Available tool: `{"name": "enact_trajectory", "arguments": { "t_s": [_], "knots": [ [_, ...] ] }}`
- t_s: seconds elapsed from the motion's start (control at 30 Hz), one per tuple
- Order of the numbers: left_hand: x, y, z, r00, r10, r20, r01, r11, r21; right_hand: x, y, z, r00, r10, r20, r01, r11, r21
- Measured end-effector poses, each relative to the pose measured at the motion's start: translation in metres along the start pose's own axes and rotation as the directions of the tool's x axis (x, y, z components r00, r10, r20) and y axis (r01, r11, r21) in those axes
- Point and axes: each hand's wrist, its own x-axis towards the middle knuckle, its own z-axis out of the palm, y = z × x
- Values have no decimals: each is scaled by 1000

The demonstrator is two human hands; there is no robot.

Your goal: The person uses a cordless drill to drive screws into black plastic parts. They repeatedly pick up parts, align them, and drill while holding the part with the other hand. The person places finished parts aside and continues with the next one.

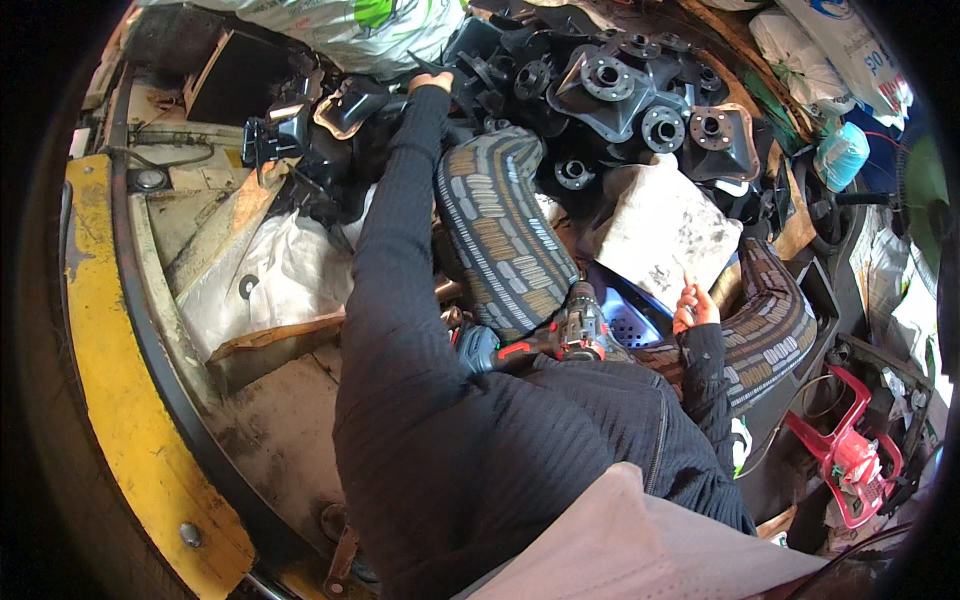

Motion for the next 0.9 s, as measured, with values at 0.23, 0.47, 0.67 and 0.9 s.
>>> {"name": "enact_trajectory", "arguments": {
  "t_s": [0.23,0.47,0.67,0.9],
  "knots": [
    [33,-71,8,593,590,548,19,670,-742,-21,-20,-4,794,282,539,-282,956,-84],
    [-113,-228,-1,827,-59,559,-429,575,696,-12,4,14,976,134,173,-153,983,101],
    [-150,-293,42,877,45,477,-447,439,780,-11,1,19,915,261,308,-239,965,-107],
    [-106,-227,-111,40,464,885,-992,126,-21,-34,-13,32,980,38,193,-44,999,26]
  ]
}}
